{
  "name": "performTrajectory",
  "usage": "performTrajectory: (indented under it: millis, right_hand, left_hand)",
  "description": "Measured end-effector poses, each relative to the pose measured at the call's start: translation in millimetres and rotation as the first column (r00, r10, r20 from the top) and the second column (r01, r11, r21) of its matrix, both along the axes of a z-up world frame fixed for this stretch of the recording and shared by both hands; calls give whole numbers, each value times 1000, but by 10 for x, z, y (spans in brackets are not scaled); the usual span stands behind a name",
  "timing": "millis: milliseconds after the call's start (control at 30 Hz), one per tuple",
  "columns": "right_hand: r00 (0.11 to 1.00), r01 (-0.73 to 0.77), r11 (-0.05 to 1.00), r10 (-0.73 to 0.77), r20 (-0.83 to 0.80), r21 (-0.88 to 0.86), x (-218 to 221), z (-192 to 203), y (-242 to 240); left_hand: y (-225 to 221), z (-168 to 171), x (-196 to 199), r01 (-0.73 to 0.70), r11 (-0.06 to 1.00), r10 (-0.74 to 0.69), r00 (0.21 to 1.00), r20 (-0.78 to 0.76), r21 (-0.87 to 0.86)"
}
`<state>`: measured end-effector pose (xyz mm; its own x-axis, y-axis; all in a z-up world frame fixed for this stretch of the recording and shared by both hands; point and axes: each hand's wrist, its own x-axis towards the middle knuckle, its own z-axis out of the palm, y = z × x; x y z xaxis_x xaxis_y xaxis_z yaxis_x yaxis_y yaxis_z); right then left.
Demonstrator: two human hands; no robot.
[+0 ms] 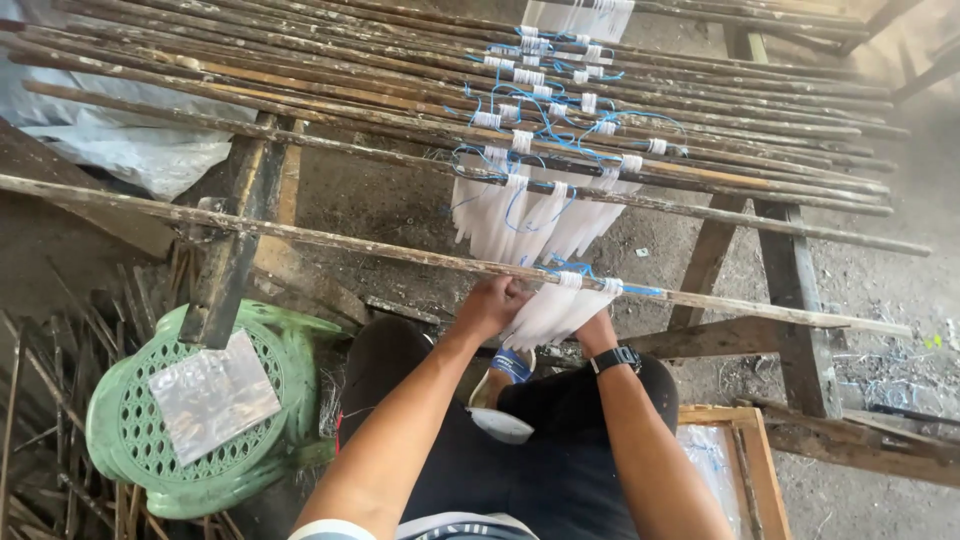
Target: The person prepares bundles of white candles by tying them with blue string, places the bundled candles into plastic bags, and then stores the bags in a wooden crate.
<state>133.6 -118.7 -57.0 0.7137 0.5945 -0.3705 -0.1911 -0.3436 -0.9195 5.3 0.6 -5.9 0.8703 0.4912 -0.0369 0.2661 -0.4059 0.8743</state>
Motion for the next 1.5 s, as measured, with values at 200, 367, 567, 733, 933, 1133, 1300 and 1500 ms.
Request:
performTrajectory:
  millis: [200,367,567,733,933,1133,1300,1500]
  right_hand:
    - [1000,-9,1000,9,-9,-22,-30,-37,-9]
    - [1000,-26,999,25,-13,-35,-74,-65,40]
    - [1000,-23,999,22,-21,-38,-131,-156,-197]
    - [999,-9,999,7,-36,-48,-217,-262,-474]
    - [998,51,988,-54,-18,-144,-617,457,-373]
    - [955,287,950,-294,-36,-126,-729,160,-328]
    - [918,395,915,-397,-6,-82,-758,-61,-327]
    - [911,400,907,-378,162,-130,-631,-330,-475]
  left_hand:
    - [-22,104,63,58,998,-47,961,-271,35]
    - [-29,62,21,42,994,-3,930,-367,97]
    - [-46,-68,-36,-108,994,86,913,-398,-32]
    - [-68,-59,-187,-138,986,101,945,-310,-98]
    - [-147,47,-301,-132,986,104,966,-238,-104]
    - [-196,-92,-416,-155,988,157,960,-232,27]
    - [-314,153,-532,-114,990,134,942,-307,81]
    - [-365,128,-548,-106,989,134,940,-314,106]
